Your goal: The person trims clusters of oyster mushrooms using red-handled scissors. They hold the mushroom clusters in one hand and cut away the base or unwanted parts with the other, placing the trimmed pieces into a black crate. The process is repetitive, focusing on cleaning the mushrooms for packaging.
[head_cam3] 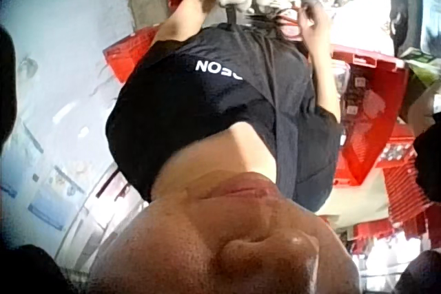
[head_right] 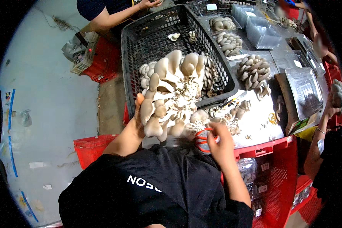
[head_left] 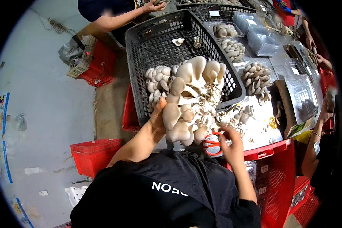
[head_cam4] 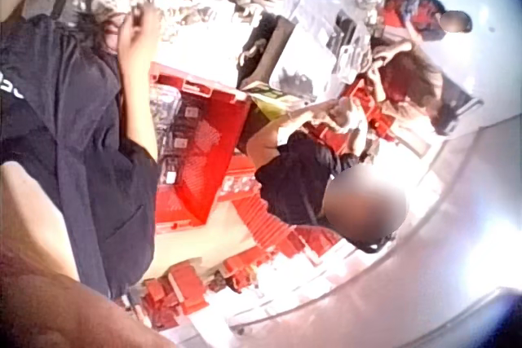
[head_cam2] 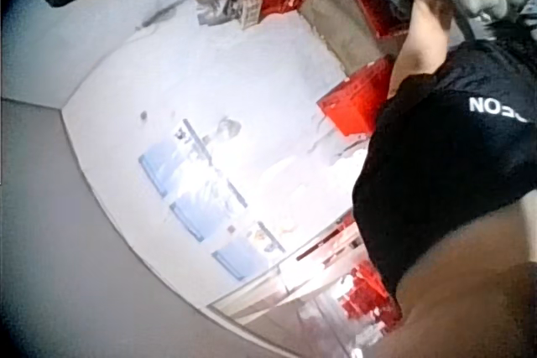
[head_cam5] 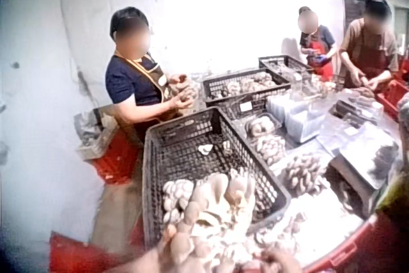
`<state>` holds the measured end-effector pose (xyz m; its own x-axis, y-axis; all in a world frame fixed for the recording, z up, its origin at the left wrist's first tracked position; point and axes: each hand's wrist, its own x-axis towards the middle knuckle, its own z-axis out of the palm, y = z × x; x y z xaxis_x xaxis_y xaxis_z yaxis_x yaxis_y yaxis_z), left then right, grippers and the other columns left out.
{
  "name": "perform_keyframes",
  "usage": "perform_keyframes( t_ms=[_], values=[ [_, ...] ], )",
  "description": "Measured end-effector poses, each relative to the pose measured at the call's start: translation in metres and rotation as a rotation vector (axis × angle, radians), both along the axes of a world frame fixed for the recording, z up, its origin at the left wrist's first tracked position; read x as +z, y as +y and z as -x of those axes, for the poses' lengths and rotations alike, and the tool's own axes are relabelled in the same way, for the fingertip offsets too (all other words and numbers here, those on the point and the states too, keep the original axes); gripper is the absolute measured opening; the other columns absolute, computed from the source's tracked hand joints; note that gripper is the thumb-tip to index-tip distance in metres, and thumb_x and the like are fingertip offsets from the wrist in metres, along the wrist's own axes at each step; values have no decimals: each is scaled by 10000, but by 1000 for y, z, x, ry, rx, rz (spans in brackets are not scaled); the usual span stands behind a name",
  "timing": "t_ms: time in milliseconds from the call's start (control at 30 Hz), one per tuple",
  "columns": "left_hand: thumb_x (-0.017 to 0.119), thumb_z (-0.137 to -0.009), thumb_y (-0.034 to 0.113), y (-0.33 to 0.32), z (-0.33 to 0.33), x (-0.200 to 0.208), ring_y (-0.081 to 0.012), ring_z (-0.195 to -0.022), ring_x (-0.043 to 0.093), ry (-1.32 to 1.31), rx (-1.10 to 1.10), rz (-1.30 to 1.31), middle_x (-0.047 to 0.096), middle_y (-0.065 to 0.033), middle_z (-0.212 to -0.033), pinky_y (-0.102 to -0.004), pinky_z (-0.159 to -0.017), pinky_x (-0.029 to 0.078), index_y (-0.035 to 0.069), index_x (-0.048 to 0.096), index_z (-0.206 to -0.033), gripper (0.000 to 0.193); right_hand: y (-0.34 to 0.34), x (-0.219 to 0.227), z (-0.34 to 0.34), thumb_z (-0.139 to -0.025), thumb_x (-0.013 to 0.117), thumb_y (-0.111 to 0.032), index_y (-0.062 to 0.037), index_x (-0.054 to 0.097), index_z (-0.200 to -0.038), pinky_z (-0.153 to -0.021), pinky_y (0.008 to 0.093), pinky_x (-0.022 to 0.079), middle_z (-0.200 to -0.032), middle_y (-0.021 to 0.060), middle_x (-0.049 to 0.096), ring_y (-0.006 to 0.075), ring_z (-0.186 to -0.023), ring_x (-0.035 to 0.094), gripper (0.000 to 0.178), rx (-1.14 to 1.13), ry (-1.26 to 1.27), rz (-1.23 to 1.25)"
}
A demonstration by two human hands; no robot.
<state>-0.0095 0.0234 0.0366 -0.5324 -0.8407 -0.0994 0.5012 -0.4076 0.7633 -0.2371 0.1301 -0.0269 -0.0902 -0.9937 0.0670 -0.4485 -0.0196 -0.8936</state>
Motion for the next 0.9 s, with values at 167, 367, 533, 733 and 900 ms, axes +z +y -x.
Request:
perform_keyframes(
  t_ms=[167, 367, 533, 733, 900],
  values=[
    [580, -689, 781, 0, -12, -12, -253, -1299, 376, -20, 51, -43, 329, -120, -1442, -398, -1086, 336, 147, 148, -1505, 1120, 36, -103, -5, -755, 666, -90, -46, 607, -1024, -794, 420, 460, -955, 149, 593, 336, -924, 561, 279, 313, 443, -24],
    [721, -651, 673, -2, -28, -17, -249, -1229, 452, 72, -11, -149, 444, -110, -1338, -396, -1065, 374, 72, 248, -1448, 1104, 12, -109, -13, -770, 617, -162, -46, 545, -948, -801, 390, 434, -949, 123, 554, 294, -908, 532, 224, 334, 772, 214],
    [781, -645, 589, -1, -39, -19, -259, -1272, 423, 131, 3, -186, 402, -116, -1392, -404, -1092, 350, 61, 244, -1448, 1101, 4, -108, -10, -788, 516, -110, -53, 518, -917, -794, 389, 446, -913, 123, 554, 295, -904, 545, 141, 512, 806, 157],
    [726, -664, 649, -4, -54, -19, -278, -1307, 358, 80, 44, -123, 330, -118, -1437, -419, -1112, 307, 152, 170, -1488, 1112, 6, -18, 28, -759, 610, -55, -34, 542, -957, -679, 383, 490, -839, 143, 577, 285, -801, 599, 211, 573, 784, -17],
    [820, -636, 521, -9, -53, -23, -269, -1238, 452, 192, 63, -122, 432, -132, -1344, -409, -1071, 381, 47, 258, -1429, 1081, 14, 11, 41, -823, 639, 21, -32, 511, -1215, -550, 236, 427, -780, 6, 523, 76, -645, 493, 416, 18, -208, -238]
  ],
)
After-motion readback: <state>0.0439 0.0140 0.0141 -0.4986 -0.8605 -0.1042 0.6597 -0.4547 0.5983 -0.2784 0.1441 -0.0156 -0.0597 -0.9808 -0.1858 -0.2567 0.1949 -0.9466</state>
